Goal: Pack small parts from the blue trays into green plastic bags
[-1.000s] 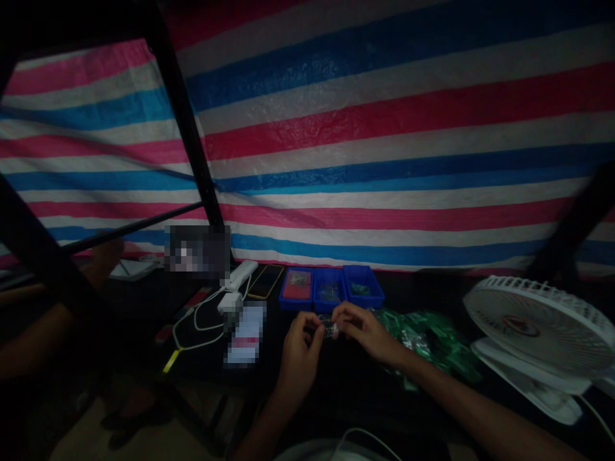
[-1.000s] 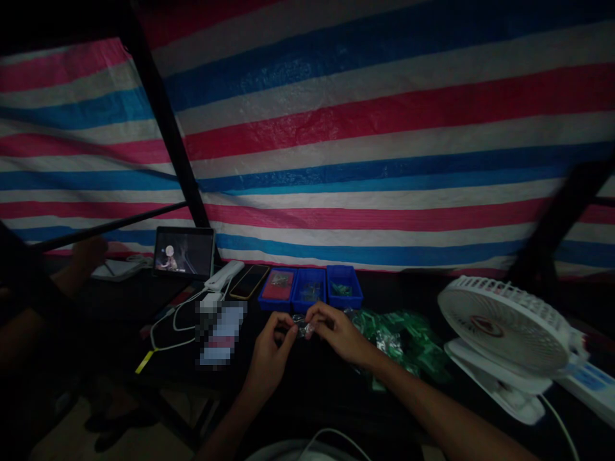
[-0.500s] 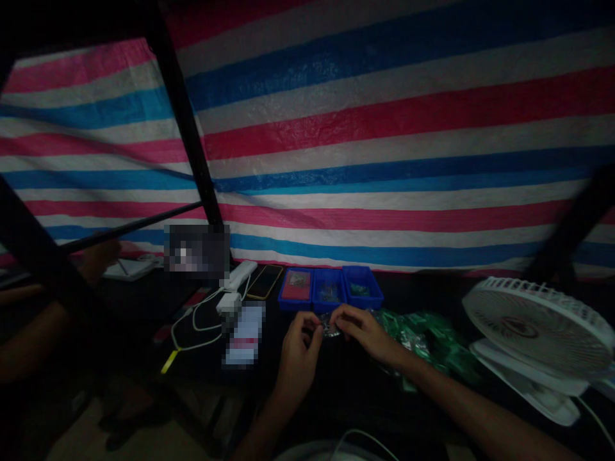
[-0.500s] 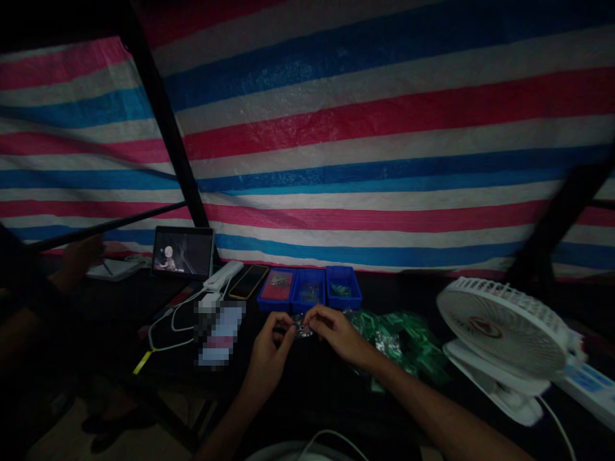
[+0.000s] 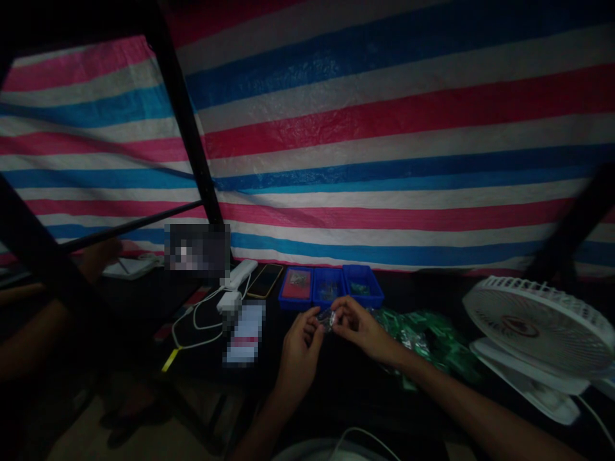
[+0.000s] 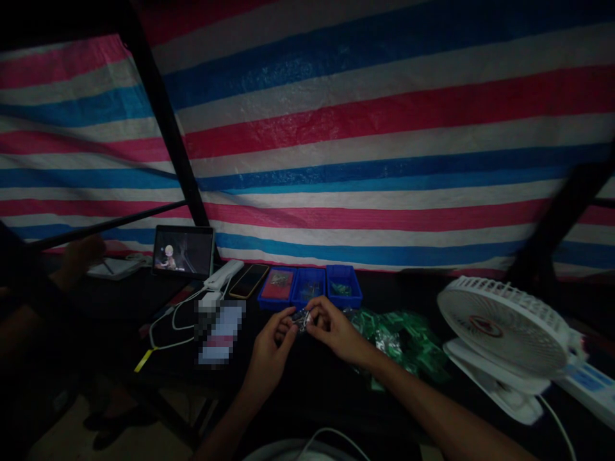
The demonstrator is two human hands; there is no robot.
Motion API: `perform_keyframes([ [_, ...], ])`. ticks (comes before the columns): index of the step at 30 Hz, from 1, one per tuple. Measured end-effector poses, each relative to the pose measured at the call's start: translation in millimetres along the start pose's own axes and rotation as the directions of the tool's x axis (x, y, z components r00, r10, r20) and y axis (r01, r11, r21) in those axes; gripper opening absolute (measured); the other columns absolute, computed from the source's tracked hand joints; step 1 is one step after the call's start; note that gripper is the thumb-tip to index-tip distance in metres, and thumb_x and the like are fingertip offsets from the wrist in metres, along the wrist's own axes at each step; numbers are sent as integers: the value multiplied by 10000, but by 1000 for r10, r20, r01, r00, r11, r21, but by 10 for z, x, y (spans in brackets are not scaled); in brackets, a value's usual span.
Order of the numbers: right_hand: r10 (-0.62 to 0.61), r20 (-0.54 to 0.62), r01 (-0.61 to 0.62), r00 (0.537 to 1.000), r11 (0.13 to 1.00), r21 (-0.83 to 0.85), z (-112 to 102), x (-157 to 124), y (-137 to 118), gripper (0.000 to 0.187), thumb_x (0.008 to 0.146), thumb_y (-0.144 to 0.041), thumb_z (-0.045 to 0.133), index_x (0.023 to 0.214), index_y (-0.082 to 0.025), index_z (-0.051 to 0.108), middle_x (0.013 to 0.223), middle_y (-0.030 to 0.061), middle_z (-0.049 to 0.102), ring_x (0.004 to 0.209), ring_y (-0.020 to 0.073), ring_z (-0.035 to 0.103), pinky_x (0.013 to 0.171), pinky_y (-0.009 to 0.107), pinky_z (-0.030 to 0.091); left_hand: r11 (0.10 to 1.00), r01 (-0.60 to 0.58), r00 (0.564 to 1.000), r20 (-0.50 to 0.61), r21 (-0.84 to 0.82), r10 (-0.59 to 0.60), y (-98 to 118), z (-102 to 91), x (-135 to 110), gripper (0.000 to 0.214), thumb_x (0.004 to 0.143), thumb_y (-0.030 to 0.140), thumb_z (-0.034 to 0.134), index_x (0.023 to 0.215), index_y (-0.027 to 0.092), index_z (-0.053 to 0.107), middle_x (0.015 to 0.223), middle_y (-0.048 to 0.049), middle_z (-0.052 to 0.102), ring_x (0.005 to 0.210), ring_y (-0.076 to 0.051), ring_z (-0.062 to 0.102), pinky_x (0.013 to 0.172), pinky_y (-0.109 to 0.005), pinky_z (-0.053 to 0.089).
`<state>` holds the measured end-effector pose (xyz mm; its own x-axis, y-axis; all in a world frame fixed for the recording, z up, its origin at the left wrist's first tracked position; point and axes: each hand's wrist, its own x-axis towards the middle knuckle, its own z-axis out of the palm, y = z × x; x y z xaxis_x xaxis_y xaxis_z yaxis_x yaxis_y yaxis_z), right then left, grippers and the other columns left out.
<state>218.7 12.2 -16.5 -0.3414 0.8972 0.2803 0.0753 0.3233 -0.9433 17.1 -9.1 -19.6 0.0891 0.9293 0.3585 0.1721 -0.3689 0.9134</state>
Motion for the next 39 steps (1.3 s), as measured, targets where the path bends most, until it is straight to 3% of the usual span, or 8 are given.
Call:
perform_keyframes([
  [4,0,12,0,1000,1000,28,0,-2,32,518,927,-461,769,1323,-254,507,966,-10,604,674,114,472,625,248,372,1000,-11,1000,14,29,10,22,-12,3,289,957,278,617,1217,196,715,960,-42,694,816,-172,650,733,-285,499],
  [9,9,6,-10,1000,1000,12,-11,-11,32,460,956,-463,730,1314,-250,536,963,-9,589,708,123,496,645,254,399,999,-28,999,27,43,27,32,-14,-5,186,968,287,603,1080,192,717,970,-45,718,818,-173,654,725,-281,488],
  [14,14,-9,-14,1000,1000,15,-4,-14,22,388,977,-488,693,1254,-250,560,918,-17,582,689,127,500,611,249,406,998,-32,999,13,55,31,46,-4,-7,140,960,285,608,1014,190,694,952,-44,728,813,-176,656,726,-284,484],
  [18,5,0,-5,1000,999,-47,-8,-12,18,305,991,-512,661,1082,-221,640,908,0,593,711,139,513,606,250,410,998,-25,1000,7,58,25,70,-8,-7,145,962,298,604,994,186,690,927,-42,725,802,-175,651,722,-283,482],
  [23,8,0,-8,1000,995,-97,-19,-7,-21,331,992,-536,647,1049,-211,683,926,21,629,755,161,538,632,262,423,999,-2,1000,19,36,1,79,-11,-15,170,973,335,613,1009,191,695,905,-29,729,774,-165,652,706,-270,479],
  [28,-65,-33,59,997,985,-161,-23,3,-76,354,979,-552,654,1016,-208,730,882,20,609,793,178,534,705,288,415,999,21,1000,-2,27,-21,60,0,-13,177,978,347,614,997,193,698,860,-18,719,742,-162,649,695,-266,483],
  [34,-22,-35,16,999,983,-182,-38,-3,-56,360,961,-539,683,1078,-207,757,717,-35,488,676,147,437,636,268,326,997,-20,999,-26,75,23,42,-8,-4,149,972,316,611,976,199,703,937,-38,714,782,-170,642,713,-274,483],
  [39,16,-22,-19,1000,985,-169,-37,-19,-45,362,968,-521,675,1127,-206,757,640,-56,464,597,131,443,587,258,315,1000,8,1000,0,10,-8,82,-11,-10,176,983,348,604,991,200,697,877,-24,702,786,-172,649,708,-262,486],
])
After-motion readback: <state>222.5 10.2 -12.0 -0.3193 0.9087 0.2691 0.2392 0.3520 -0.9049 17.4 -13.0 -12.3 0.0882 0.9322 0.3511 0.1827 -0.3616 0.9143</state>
